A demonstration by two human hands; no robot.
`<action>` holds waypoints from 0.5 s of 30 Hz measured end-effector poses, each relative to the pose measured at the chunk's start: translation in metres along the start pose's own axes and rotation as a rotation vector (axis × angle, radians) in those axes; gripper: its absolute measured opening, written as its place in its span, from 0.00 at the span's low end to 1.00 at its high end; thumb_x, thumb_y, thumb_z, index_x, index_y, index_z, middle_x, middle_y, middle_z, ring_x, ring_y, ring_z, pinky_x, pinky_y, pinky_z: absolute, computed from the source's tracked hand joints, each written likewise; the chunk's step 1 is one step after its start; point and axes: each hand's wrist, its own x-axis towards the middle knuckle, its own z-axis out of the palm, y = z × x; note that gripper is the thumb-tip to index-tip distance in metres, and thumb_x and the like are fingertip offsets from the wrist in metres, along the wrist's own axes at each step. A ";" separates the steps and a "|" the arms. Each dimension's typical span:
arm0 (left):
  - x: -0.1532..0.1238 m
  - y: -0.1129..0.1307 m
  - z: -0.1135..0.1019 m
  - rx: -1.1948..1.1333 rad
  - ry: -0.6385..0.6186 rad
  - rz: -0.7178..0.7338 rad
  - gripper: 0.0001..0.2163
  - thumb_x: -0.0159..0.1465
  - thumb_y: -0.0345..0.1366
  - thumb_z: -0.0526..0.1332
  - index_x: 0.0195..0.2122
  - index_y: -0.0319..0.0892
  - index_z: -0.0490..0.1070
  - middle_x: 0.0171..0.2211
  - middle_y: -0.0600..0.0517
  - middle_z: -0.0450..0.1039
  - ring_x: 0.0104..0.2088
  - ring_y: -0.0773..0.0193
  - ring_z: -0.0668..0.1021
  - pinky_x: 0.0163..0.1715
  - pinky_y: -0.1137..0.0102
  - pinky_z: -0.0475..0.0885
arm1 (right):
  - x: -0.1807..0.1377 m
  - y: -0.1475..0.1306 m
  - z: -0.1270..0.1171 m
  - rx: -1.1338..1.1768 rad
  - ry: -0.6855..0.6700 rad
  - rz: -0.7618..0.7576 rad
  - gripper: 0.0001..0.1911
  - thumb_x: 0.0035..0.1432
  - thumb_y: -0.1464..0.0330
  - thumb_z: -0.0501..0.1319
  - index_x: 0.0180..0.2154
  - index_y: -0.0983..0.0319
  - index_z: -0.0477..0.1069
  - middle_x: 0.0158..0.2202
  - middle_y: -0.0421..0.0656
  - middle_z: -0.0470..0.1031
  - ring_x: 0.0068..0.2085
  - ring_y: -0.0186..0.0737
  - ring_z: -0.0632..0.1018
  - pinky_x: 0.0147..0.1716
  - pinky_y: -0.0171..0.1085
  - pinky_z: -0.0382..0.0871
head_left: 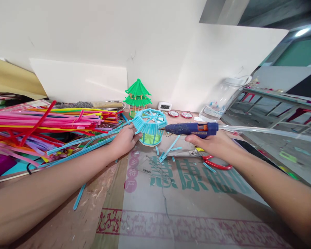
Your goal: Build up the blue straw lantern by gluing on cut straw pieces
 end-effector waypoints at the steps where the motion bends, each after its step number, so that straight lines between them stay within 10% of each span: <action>1: 0.000 0.000 0.000 0.001 -0.001 -0.002 0.10 0.68 0.36 0.55 0.43 0.41 0.74 0.45 0.43 0.75 0.53 0.51 0.74 0.56 0.56 0.68 | 0.000 0.000 0.000 -0.014 -0.001 -0.002 0.13 0.48 0.52 0.67 0.29 0.53 0.74 0.28 0.41 0.79 0.34 0.54 0.80 0.31 0.45 0.77; 15: 0.000 0.000 -0.001 -0.001 0.003 0.013 0.09 0.67 0.36 0.55 0.42 0.40 0.74 0.46 0.42 0.75 0.53 0.50 0.74 0.57 0.55 0.68 | -0.002 0.013 -0.003 -0.077 -0.037 0.005 0.13 0.49 0.54 0.69 0.34 0.53 0.78 0.32 0.41 0.82 0.37 0.54 0.81 0.33 0.45 0.77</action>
